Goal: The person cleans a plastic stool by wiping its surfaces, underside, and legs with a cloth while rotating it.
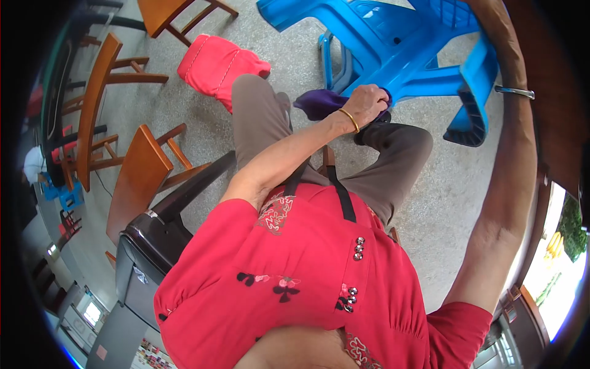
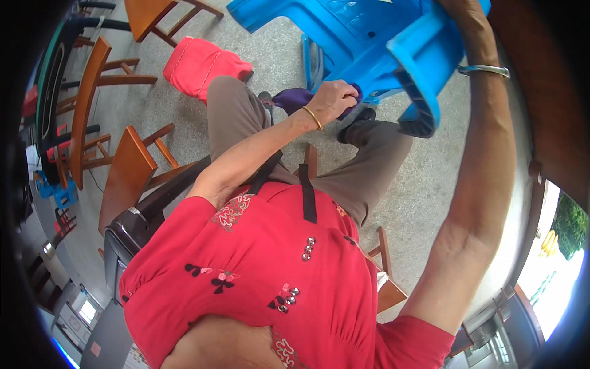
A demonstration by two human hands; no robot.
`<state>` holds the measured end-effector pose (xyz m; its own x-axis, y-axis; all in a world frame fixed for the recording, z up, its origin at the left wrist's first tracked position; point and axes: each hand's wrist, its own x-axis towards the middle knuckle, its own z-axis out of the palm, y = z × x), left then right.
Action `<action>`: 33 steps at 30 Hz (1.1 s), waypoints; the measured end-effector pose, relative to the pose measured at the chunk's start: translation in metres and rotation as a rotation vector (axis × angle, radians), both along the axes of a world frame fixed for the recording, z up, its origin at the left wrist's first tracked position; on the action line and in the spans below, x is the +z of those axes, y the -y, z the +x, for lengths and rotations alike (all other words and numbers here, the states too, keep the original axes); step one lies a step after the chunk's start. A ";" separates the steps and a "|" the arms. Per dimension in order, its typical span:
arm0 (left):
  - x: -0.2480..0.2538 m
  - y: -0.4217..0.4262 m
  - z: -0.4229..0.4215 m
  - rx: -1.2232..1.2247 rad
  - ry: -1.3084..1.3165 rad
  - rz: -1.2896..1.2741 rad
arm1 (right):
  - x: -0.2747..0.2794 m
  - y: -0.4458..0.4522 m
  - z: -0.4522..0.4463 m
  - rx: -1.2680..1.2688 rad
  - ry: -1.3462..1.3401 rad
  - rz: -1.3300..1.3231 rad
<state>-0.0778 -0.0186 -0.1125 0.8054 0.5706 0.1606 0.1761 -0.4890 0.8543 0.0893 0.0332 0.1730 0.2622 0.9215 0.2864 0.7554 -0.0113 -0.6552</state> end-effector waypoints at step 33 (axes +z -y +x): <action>-0.006 0.009 -0.006 -0.080 0.003 0.274 | -0.012 0.009 0.025 -0.013 0.034 0.101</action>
<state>-0.0835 -0.0272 -0.1186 0.8452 0.4407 0.3023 0.1259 -0.7139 0.6888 0.1140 0.0242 0.1615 0.2625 0.8838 0.3872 0.7776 0.0438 -0.6272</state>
